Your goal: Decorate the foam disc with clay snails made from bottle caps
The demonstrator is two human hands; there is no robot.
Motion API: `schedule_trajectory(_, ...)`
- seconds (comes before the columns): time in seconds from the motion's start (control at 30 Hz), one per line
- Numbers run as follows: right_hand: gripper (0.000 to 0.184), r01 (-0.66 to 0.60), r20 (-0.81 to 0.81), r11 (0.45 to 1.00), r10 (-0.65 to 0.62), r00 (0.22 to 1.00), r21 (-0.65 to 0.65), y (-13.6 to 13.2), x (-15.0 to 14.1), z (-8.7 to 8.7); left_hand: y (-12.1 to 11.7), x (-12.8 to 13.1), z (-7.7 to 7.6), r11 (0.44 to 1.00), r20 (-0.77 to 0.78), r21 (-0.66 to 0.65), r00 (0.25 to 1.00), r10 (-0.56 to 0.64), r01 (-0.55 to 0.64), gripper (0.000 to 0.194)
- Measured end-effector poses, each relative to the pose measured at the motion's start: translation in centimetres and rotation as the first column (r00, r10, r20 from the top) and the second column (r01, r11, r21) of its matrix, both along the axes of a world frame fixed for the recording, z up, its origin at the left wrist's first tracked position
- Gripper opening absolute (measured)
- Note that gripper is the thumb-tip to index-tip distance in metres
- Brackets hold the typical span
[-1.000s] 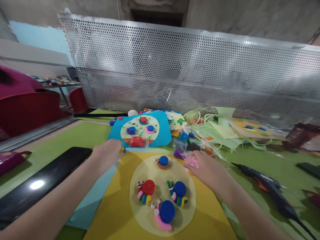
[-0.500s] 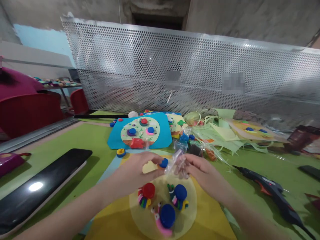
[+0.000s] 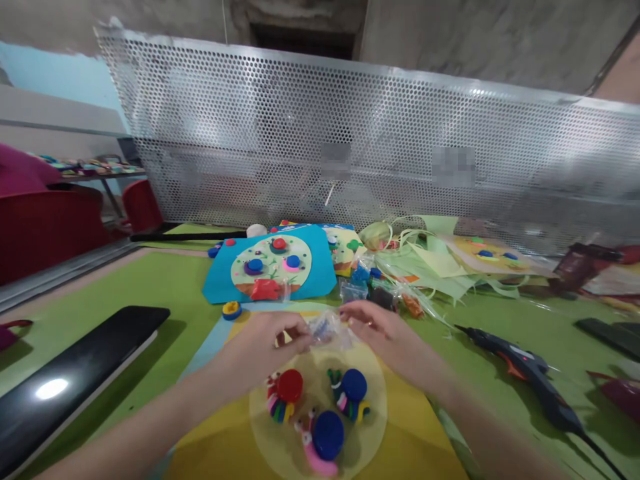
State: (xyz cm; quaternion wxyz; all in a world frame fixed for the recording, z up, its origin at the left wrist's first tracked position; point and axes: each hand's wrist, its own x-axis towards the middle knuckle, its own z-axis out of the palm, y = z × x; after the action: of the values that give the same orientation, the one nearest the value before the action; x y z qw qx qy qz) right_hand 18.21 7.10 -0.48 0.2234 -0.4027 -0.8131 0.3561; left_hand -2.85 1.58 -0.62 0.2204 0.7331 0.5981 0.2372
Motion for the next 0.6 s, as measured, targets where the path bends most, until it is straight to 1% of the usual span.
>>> schedule_trajectory(0.03,0.033,0.073,0.029,0.994,-0.075,0.997,0.077,0.9,0.4,-0.3,0.3,-0.4,-0.1,0.998,-0.049,0.048,0.998,0.030,-0.027,0.025)
schedule_trajectory(0.07,0.034,0.150,0.111,0.967,-0.176,0.978,0.205,1.9,0.9,-0.8,0.6,-0.7,-0.1,0.994,-0.095,0.092,0.994,0.060,-0.051,0.026)
schedule_trajectory(0.1,0.033,0.213,0.137,0.941,-0.255,0.957,0.264,2.8,1.3,-1.3,0.8,-1.1,-0.2,0.989,-0.131,0.127,0.987,0.096,-0.079,0.027)
schedule_trajectory(0.2,0.035,0.308,0.196,0.874,-0.400,0.895,0.375,5.2,2.4,-3.0,1.5,-2.1,-0.2,0.976,-0.179,0.172,0.970,0.164,-0.134,0.028)
schedule_trajectory(0.23,0.035,0.316,0.218,0.862,-0.423,0.880,0.395,5.6,2.6,-3.5,1.7,-2.4,-0.3,0.972,-0.186,0.180,0.965,0.183,-0.150,0.028)
schedule_trajectory(0.3,0.037,0.294,0.252,0.856,-0.424,0.870,0.425,6.0,2.6,-4.1,2.1,-3.0,-0.5,0.963,-0.196,0.198,0.955,0.224,-0.185,0.027)
schedule_trajectory(0.4,0.041,0.210,0.276,0.871,-0.356,0.893,0.444,6.1,2.2,-4.3,2.9,-4.0,-1.0,0.952,-0.193,0.213,0.946,0.262,-0.220,0.027)
schedule_trajectory(0.47,0.041,0.187,0.286,0.870,-0.342,0.895,0.456,6.3,2.1,-4.3,3.3,-4.5,-1.3,0.947,-0.190,0.223,0.943,0.273,-0.229,0.027)
schedule_trajectory(0.53,0.043,0.204,0.304,0.853,-0.379,0.874,0.480,6.6,2.2,-4.3,3.4,-4.6,-1.5,0.946,-0.194,0.232,0.942,0.274,-0.227,0.028)
schedule_trajectory(0.6,0.043,0.232,0.334,0.827,-0.440,0.834,0.512,6.8,2.5,-4.4,3.3,-4.5,-1.5,0.948,-0.200,0.234,0.944,0.262,-0.213,0.029)
